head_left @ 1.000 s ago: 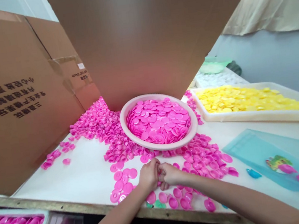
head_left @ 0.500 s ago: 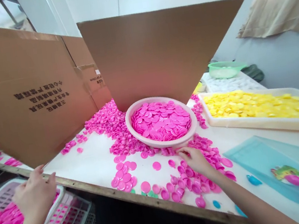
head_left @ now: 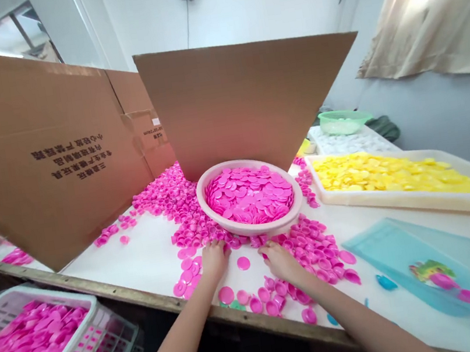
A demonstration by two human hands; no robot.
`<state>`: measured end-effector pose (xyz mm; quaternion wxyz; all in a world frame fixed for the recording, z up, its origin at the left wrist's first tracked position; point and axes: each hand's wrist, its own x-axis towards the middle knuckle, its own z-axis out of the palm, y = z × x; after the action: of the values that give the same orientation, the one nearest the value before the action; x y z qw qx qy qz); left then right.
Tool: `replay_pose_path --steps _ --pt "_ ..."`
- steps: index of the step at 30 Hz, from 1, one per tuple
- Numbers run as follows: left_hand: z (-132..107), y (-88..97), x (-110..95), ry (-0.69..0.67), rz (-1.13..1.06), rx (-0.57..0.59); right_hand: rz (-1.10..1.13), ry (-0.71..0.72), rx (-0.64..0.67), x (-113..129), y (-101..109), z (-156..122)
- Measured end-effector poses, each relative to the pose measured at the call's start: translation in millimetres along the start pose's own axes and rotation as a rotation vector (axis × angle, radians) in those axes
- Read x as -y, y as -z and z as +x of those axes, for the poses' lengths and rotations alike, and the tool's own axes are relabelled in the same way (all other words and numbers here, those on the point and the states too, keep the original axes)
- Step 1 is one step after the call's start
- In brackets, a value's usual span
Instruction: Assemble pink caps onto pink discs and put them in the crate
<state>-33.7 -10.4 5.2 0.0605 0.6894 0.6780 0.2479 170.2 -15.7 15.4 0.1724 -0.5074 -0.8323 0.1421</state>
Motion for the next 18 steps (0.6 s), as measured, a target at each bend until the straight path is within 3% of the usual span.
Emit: replay_pose_path --steps 4,8,11,15,18 --pt "-7 2.8 10 -0.017 -0.094 -0.020 0.114 0.066 -0.040 26 -5 1" --pt "-15 8.4 21 0.023 -0.421 -0.193 0.203 0.187 -0.019 58 -28 12" --pt "-23 10.6 28 0.073 -0.601 -0.249 0.197 0.193 0.032 64 -40 20" --pt "-34 7.6 29 0.087 -0.776 -0.113 0.301 0.177 -0.025 53 -39 26" --pt "-37 3.5 25 0.095 -0.786 0.008 0.469 0.141 -0.058 46 -39 29"
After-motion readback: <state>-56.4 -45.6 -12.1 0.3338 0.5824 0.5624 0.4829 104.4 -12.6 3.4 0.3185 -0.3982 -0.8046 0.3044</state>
